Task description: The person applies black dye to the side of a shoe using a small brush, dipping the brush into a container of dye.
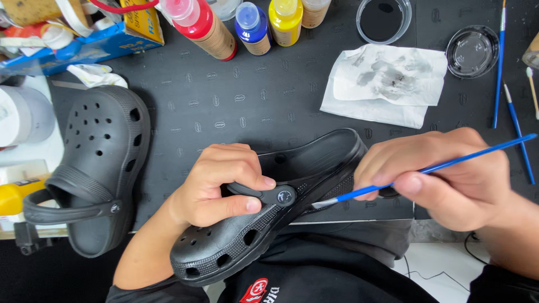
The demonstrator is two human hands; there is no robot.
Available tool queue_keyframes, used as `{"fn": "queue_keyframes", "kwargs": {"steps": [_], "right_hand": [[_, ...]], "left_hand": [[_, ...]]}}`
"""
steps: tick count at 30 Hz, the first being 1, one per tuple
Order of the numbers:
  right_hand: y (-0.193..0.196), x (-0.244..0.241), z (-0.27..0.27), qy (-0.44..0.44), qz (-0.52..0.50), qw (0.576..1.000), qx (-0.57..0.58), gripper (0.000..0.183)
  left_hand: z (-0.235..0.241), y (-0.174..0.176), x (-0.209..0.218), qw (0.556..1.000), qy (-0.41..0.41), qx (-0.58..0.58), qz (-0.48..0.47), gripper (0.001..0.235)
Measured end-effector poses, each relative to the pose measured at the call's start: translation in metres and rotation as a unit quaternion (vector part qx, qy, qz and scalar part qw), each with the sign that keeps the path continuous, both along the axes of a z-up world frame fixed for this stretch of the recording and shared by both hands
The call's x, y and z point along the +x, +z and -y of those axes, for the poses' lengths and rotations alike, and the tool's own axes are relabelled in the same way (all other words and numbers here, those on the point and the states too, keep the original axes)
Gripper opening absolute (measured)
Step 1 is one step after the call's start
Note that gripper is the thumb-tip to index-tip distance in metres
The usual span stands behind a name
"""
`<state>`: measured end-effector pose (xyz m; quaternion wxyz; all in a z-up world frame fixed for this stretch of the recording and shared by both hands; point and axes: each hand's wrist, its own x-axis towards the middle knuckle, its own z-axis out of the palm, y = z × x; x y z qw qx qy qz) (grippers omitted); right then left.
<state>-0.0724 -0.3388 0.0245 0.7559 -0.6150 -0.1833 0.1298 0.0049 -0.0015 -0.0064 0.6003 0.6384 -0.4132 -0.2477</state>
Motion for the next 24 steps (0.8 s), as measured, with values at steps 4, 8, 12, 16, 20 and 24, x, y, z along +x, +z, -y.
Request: {"fn": "queue_keyframes", "kwargs": {"steps": [4, 8, 12, 16, 20, 24], "right_hand": [[-0.013, 0.002, -0.002, -0.001, 0.1, 0.994, -0.041, 0.015], [-0.018, -0.004, 0.01, -0.077, 0.104, 0.99, -0.056, 0.015], [-0.017, -0.008, 0.002, -0.095, 0.115, 0.989, -0.006, 0.016], [-0.012, 0.001, -0.004, -0.026, 0.137, 0.989, -0.042, 0.014], [-0.011, 0.0, -0.005, -0.022, 0.133, 0.988, -0.077, 0.014], [-0.022, -0.005, -0.004, -0.115, 0.186, 0.972, -0.089, 0.012]], "left_hand": [[0.001, -0.003, 0.002, 1.0, -0.007, -0.016, 0.008, 0.023], [0.002, -0.006, 0.004, 0.999, -0.014, -0.029, 0.016, 0.022], [0.002, -0.007, 0.005, 0.999, -0.023, -0.04, 0.016, 0.021], [0.001, -0.007, 0.005, 0.999, -0.028, -0.039, 0.019, 0.021], [0.0, -0.009, 0.005, 0.998, -0.035, -0.046, 0.028, 0.021], [0.0, -0.008, 0.005, 0.998, -0.035, -0.047, 0.028, 0.021]]}}
